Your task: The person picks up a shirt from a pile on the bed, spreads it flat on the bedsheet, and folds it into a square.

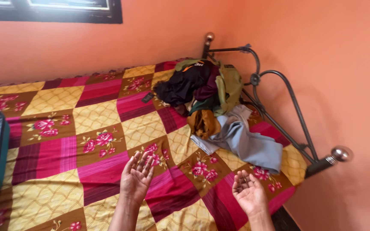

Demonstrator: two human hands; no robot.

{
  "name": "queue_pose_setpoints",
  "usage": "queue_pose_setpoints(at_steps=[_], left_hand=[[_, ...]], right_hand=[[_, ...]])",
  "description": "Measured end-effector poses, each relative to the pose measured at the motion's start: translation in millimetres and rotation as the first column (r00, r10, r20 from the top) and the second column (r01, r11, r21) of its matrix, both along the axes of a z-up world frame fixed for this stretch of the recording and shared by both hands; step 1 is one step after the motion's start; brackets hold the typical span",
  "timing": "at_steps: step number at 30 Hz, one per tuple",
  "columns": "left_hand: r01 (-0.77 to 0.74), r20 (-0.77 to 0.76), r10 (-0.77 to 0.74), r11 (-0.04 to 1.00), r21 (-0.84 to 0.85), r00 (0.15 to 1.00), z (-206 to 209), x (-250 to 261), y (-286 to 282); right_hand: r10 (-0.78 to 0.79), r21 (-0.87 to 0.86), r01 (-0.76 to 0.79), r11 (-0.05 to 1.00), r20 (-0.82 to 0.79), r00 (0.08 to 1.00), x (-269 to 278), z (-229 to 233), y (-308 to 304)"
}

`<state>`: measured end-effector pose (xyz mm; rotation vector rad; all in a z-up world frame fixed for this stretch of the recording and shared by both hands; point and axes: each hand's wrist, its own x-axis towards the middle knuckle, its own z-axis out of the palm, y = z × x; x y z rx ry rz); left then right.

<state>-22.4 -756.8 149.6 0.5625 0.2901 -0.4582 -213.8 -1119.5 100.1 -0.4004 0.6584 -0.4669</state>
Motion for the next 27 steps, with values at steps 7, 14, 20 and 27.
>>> queue_pose_setpoints(at_steps=[7, 14, 20, 27], left_hand=[[-0.111, -0.046, 0.111, 0.994, -0.005, 0.993, -42.1, 19.8, -24.2], [-0.219, -0.038, 0.217, 0.974, -0.054, 0.975, -53.1, 45.7, -85.8], [-0.303, -0.046, 0.302, 0.953, -0.016, 0.952, -47.2, 58.1, -136.6], [-0.377, -0.102, 0.376, 0.926, 0.01, 0.921, -48.0, 79.6, -171.8]], right_hand=[[0.089, 0.018, -0.089, 0.996, -0.032, 0.996, 64.1, -48.2, -83.5], [0.22, -0.006, -0.221, 0.975, -0.073, 0.973, 149.4, -51.8, -173.4], [0.312, -0.112, -0.337, 0.935, -0.197, 0.93, 215.5, -60.2, -230.1], [0.374, -0.455, -0.542, 0.706, -0.41, 0.832, 304.3, -82.2, -264.0]])
